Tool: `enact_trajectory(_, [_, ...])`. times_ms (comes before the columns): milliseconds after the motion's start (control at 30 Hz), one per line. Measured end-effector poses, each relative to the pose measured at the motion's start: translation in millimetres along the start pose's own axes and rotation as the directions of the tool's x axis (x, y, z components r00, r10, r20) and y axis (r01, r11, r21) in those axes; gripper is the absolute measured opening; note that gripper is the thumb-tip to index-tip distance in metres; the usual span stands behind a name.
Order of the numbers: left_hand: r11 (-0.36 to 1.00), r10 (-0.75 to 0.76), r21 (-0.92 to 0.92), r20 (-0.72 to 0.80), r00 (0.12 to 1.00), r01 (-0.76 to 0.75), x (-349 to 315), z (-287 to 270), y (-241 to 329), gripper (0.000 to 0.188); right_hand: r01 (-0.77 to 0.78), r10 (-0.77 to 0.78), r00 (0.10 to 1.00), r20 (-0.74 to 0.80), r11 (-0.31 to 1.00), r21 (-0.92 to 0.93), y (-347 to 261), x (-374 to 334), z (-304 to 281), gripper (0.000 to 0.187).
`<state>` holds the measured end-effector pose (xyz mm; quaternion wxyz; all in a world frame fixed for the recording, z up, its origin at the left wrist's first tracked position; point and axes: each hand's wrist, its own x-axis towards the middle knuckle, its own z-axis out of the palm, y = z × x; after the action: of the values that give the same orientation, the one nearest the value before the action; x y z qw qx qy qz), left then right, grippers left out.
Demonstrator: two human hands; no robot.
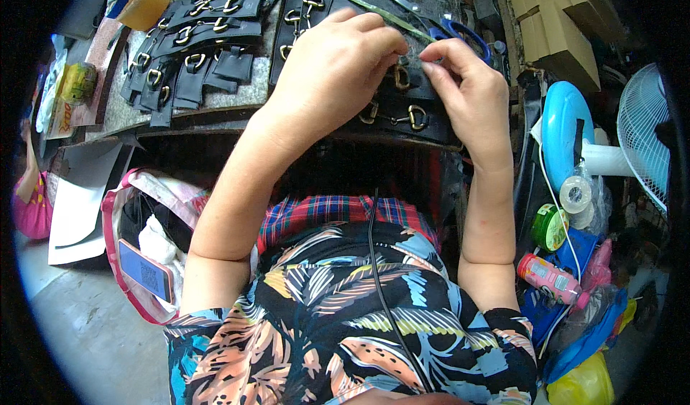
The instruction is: The person assembles black leather straps with brass D-rings and rivets. They thread the strap through the D-rings, align the hardware, and use scissors to trim excess strap material. Completed straps are stacked on the workbench.
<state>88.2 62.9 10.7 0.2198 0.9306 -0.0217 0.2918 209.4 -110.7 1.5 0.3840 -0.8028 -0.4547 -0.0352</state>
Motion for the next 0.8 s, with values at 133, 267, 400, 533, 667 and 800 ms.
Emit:
enact_trajectory(133, [0.989,0.114,0.094,-0.035,0.993,-0.110,-8.1,9.4,2.2,0.016,0.038,-0.039,0.995,-0.094,0.999,-0.012,6.2,-8.5,-0.7,0.008])
enact_trajectory(267, [0.997,0.067,0.027,0.038,0.997,-0.068,-15.0,17.9,5.3,0.014,0.016,-0.029,0.996,-0.081,0.988,-0.153,8.5,-17.7,-13.7,0.010])
enact_trajectory(400, [0.998,0.054,-0.022,0.076,0.996,-0.053,-15.1,19.2,0.9,0.014,0.083,-0.091,0.995,-0.029,0.977,-0.194,10.7,-23.9,-18.6,0.009])
enact_trajectory(533, [0.999,0.042,-0.036,0.082,0.996,-0.039,-15.4,19.3,-0.6,0.014,0.091,-0.095,0.994,-0.045,0.992,-0.086,14.2,-20.7,-13.3,0.009])
enact_trajectory(667, [0.999,0.039,-0.022,0.077,0.996,-0.038,-16.2,18.9,0.9,0.016,0.115,-0.123,0.991,-0.050,0.985,-0.131,12.1,-21.7,-9.5,0.006])
enact_trajectory(800, [0.999,0.036,-0.025,0.102,0.994,-0.033,-16.4,18.0,1.3,0.020,0.057,-0.068,0.987,-0.147,0.995,-0.082,10.2,-22.0,-10.7,0.009])
